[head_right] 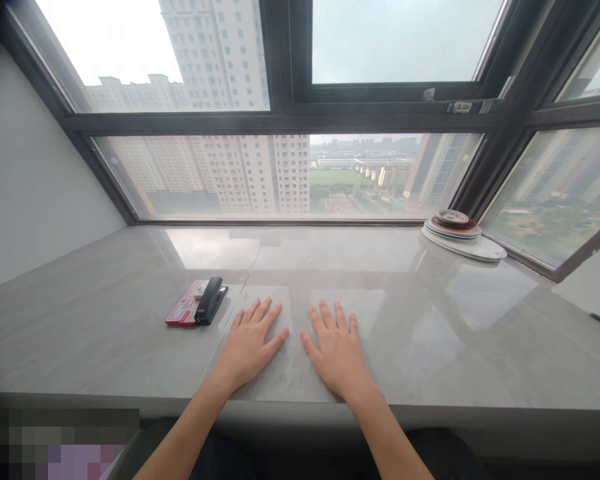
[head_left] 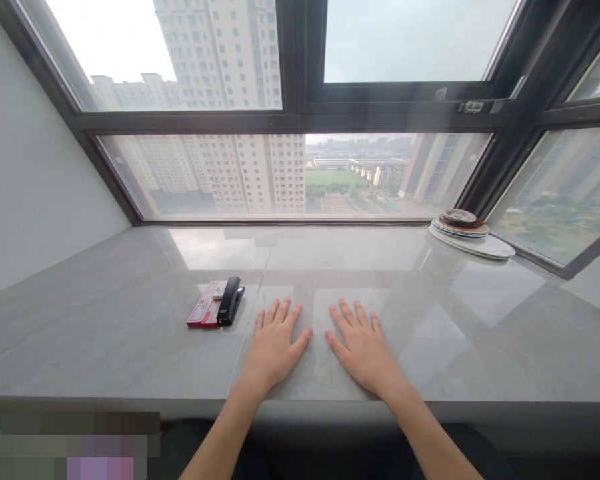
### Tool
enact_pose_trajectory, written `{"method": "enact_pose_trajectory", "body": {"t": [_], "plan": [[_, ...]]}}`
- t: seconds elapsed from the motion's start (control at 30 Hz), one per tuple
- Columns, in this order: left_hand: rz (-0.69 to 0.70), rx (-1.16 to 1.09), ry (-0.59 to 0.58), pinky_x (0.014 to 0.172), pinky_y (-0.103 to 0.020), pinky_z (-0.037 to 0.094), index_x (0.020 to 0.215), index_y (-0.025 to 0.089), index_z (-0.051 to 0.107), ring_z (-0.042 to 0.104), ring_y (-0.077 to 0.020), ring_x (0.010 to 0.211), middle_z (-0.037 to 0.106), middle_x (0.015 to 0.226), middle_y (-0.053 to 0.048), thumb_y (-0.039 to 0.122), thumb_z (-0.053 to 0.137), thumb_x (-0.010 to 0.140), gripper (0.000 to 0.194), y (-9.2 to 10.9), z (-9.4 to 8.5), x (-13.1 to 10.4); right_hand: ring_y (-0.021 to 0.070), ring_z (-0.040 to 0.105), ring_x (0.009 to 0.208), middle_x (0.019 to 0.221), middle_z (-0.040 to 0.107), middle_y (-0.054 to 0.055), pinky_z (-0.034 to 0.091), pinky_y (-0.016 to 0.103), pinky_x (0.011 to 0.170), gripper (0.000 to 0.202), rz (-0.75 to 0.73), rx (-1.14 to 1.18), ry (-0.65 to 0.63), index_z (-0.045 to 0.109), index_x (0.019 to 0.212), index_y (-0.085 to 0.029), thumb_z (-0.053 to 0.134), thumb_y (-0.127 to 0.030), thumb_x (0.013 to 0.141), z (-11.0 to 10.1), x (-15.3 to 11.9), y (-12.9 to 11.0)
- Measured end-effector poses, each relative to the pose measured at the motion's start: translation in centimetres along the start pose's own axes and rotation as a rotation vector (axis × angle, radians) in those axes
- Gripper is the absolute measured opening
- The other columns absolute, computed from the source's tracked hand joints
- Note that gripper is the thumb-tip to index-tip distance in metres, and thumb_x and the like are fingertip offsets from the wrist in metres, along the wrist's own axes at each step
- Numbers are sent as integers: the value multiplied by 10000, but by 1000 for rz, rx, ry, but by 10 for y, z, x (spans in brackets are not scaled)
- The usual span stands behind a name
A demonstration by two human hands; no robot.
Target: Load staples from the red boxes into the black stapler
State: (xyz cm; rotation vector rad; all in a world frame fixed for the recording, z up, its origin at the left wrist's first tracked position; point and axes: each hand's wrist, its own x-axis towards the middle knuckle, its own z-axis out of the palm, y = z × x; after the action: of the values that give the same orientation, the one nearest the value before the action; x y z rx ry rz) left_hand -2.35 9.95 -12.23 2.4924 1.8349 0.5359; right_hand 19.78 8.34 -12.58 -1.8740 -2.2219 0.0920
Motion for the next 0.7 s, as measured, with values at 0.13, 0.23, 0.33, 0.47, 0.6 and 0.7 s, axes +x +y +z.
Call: {"method": "enact_pose_trajectory", "body": {"t": [0.13,0.23,0.33,0.47,0.6,0.7], "plan": [[3,-15,5,1257,-580,199,1576,354,406,245,-330,1567,344,1673,-36,583,407,1026,595,0,1,0,346,88,1595,1728,180,6,69,594,1253,663,4,6,-9,284,1649,-330,285,-597,1041,0,0,0],[-1,-11,2,1261,-573,194,1577,353,403,232,-323,1572,339,1676,-33,578,403,1028,593,0,1,0,344,84,1596,1728,179,7,68,593,1253,662,3,11,-11,285,1648,-330,286,-594,1041,0,0,0],[0,-1,-3,1261,-570,194,1577,355,400,228,-321,1574,332,1679,-30,578,391,1031,591,1,0,0,343,89,1595,1728,182,10,68,593,1253,661,4,17,-11,290,1647,-331,287,-594,1040,0,0,0],[19,20,-10,1253,-598,184,1593,319,379,212,-342,1576,307,1689,-58,573,358,1042,608,3,0,-1,344,96,1593,1726,193,8,68,594,1253,661,5,21,-9,300,1644,-330,289,-596,1039,0,1,0],[36,44,-25,1252,-613,172,1613,284,347,183,-356,1583,276,1700,-72,559,333,1050,627,4,4,-6,348,101,1591,1722,209,-1,60,597,1254,660,10,16,-1,299,1644,-331,291,-592,1038,0,1,-1],[31,47,-24,1261,-595,171,1621,305,325,183,-343,1585,268,1704,-46,557,329,1048,626,4,5,-14,352,93,1591,1725,199,4,45,607,1250,663,16,10,-6,296,1645,-330,296,-590,1034,2,1,-2]]}}
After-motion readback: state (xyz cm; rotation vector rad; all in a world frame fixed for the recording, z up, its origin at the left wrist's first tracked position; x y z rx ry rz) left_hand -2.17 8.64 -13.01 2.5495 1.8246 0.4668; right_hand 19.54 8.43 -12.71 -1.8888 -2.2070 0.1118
